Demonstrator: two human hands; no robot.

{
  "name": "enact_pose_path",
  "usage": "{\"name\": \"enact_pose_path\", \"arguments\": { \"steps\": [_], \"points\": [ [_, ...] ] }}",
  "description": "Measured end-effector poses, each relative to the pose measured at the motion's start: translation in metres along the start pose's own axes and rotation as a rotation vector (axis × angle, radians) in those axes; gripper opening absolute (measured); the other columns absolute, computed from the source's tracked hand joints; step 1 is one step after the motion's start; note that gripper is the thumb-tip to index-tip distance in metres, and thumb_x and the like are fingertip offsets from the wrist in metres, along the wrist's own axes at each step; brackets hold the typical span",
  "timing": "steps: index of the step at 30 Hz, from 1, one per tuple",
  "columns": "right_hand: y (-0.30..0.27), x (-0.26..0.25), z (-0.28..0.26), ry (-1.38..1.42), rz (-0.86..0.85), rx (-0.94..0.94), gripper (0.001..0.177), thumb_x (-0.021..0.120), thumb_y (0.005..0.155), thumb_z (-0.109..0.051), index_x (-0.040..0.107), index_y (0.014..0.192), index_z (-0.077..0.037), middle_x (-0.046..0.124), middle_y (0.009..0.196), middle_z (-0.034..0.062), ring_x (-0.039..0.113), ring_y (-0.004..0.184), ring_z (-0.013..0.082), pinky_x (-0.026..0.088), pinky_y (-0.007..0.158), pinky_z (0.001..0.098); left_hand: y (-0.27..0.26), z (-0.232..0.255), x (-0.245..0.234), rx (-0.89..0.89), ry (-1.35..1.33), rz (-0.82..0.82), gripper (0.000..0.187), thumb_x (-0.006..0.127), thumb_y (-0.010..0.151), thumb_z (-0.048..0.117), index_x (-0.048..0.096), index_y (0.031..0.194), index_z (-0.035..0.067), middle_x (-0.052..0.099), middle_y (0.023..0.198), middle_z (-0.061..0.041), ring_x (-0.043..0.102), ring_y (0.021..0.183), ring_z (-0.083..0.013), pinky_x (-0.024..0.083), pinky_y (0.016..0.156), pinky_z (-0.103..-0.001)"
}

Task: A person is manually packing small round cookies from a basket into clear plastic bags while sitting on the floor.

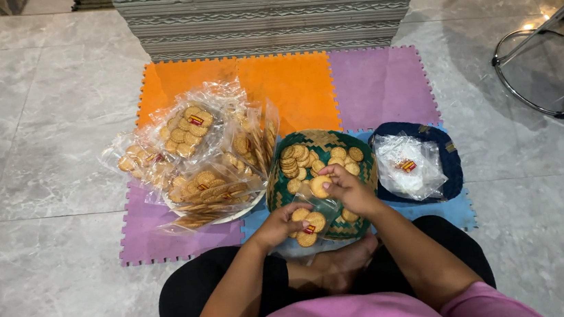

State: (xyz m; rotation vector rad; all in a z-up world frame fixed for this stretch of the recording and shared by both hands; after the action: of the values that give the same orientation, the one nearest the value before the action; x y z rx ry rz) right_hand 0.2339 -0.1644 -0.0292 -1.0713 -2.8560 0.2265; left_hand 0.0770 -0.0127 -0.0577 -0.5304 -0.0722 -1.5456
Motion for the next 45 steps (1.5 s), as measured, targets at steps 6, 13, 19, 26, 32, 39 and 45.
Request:
{"name": "enact_pose_path", "arguments": {
  "steps": [6, 13, 19, 26, 32, 39, 45],
  "points": [
    [-0.009, 0.012, -0.049, -0.545, 0.081, 0.059, 0.034, 0.072, 0.094, -0.026, 0.053, 0.122, -0.022, 0.068, 0.068, -0.0014, 0.066, 0.063, 0.0152, 0.050, 0.062, 0.0288, -0.013, 0.033, 0.022, -0.006, 0.053, -0.047, 0.061, 0.082, 0.081, 0.006, 0.062, 0.139, 0.006, 0.070, 0.104, -0.006, 0.066, 0.089, -0.0108, 0.058, 0.078, -0.023],
    [-0.023, 0.030, -0.094, -0.517, -0.067, 0.046, 0.030, 0.069, 0.095, -0.013, 0.066, 0.125, -0.014, 0.072, 0.121, 0.0232, 0.067, 0.118, 0.0397, 0.047, 0.104, 0.0550, -0.004, 0.023, -0.003, -0.001, 0.100, -0.048, 0.053, 0.081, 0.083, 0.005, 0.064, 0.133, 0.009, 0.074, 0.101, -0.011, 0.072, 0.084, -0.0167, 0.061, 0.071, -0.029],
    [-0.003, 0.023, -0.072, -0.279, -0.257, 0.207, 0.027, 0.070, 0.090, -0.004, 0.066, 0.116, -0.004, 0.076, 0.091, 0.0090, 0.058, 0.072, 0.0104, 0.044, 0.062, 0.0230, -0.010, 0.030, 0.006, -0.028, 0.105, -0.062, 0.056, 0.085, 0.080, 0.007, 0.064, 0.132, 0.006, 0.073, 0.099, -0.008, 0.068, 0.080, -0.0130, 0.060, 0.069, -0.026],
    [0.010, 0.027, -0.036, -0.656, -0.209, 0.179, 0.017, 0.083, 0.078, -0.025, 0.078, 0.095, -0.021, 0.077, 0.078, -0.0030, 0.072, 0.081, 0.0165, 0.052, 0.078, 0.0296, -0.009, 0.002, 0.012, -0.049, 0.018, -0.011, 0.050, 0.085, 0.083, 0.013, 0.064, 0.128, 0.007, 0.074, 0.098, -0.009, 0.071, 0.080, -0.0175, 0.061, 0.068, -0.031],
    [0.008, 0.031, -0.053, -0.655, -0.013, 0.057, 0.011, 0.075, 0.085, -0.026, 0.079, 0.096, -0.023, 0.076, 0.076, -0.0015, 0.073, 0.082, 0.0183, 0.054, 0.079, 0.0315, -0.017, -0.002, 0.011, -0.039, -0.126, 0.141, 0.045, 0.079, 0.089, 0.017, 0.063, 0.129, 0.005, 0.073, 0.090, -0.012, 0.074, 0.074, -0.0212, 0.063, 0.064, -0.034],
    [-0.005, -0.013, 0.026, -1.547, -0.074, 0.148, 0.019, 0.065, 0.087, -0.032, 0.073, 0.092, -0.015, 0.077, 0.083, 0.0050, 0.077, 0.087, 0.0270, 0.059, 0.080, 0.0509, -0.015, 0.001, -0.006, 0.012, -0.234, 0.245, 0.036, 0.078, 0.089, 0.009, 0.067, 0.122, 0.003, 0.072, 0.084, -0.013, 0.074, 0.069, -0.0219, 0.063, 0.063, -0.035],
    [-0.007, -0.020, 0.101, -1.727, -0.220, 0.222, 0.034, 0.050, 0.095, -0.023, 0.052, 0.127, -0.012, 0.063, 0.115, 0.0168, 0.064, 0.102, 0.0386, 0.053, 0.084, 0.0522, -0.014, 0.019, -0.003, 0.011, -0.211, 0.129, 0.042, 0.065, 0.094, 0.004, 0.058, 0.134, -0.005, 0.070, 0.112, -0.014, 0.066, 0.091, -0.0171, 0.053, 0.083, -0.027]
  ]
}}
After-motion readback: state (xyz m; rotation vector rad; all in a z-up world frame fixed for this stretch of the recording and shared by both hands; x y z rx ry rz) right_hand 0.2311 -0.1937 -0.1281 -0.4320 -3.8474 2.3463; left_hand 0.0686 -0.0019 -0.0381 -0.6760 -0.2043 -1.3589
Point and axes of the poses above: each hand's wrist, its own y-axis towards the middle knuckle, its own x-axis out of the palm, z = x × y, the point moved 5 cm from there along y, towards the middle knuckle
